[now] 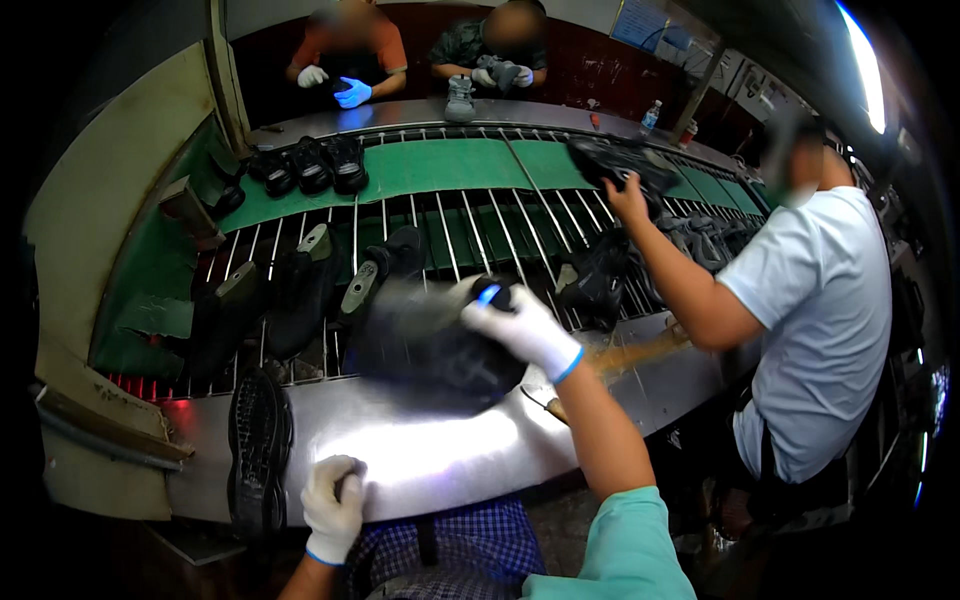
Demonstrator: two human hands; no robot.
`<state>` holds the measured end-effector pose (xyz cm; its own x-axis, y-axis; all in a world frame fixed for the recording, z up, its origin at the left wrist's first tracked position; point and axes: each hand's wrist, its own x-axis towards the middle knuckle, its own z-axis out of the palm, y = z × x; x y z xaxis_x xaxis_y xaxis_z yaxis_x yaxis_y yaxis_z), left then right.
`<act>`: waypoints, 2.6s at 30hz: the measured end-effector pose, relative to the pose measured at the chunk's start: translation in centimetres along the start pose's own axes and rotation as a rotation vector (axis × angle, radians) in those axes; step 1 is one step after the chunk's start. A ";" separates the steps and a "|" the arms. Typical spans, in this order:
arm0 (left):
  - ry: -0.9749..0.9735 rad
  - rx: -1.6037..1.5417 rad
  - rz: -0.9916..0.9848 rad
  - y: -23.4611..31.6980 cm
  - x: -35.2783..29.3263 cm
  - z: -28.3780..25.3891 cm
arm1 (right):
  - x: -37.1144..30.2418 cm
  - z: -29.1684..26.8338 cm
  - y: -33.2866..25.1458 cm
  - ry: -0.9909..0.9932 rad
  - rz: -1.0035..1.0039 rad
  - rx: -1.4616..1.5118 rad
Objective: The person picks up several shoes from a conveyor belt by hand, wipes the edges and surfaces of the soles and uppers with a cloth, and sometimes uses a tool to scrape the shoe edges.
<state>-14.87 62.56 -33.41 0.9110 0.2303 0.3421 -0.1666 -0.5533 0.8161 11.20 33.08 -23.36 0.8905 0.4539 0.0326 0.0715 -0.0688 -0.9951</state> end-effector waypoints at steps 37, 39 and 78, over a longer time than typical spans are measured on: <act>-0.325 0.465 -0.392 -5.4 13.6 -12.6 | -28.3 17.4 8.1 0.000 0.454 1.455; -0.533 0.299 -0.321 -1.0 14.0 -11.6 | -27.7 17.2 7.4 -0.014 0.425 1.483; -0.673 -0.372 0.295 8.1 -1.9 0.6 | -36.7 15.9 15.9 0.163 0.382 0.808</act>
<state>-17.75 57.16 -27.76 0.8218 -0.4777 0.3104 -0.4406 -0.1875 0.8779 -27.52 29.47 -41.87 0.8458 0.3927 -0.3611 -0.5239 0.4834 -0.7013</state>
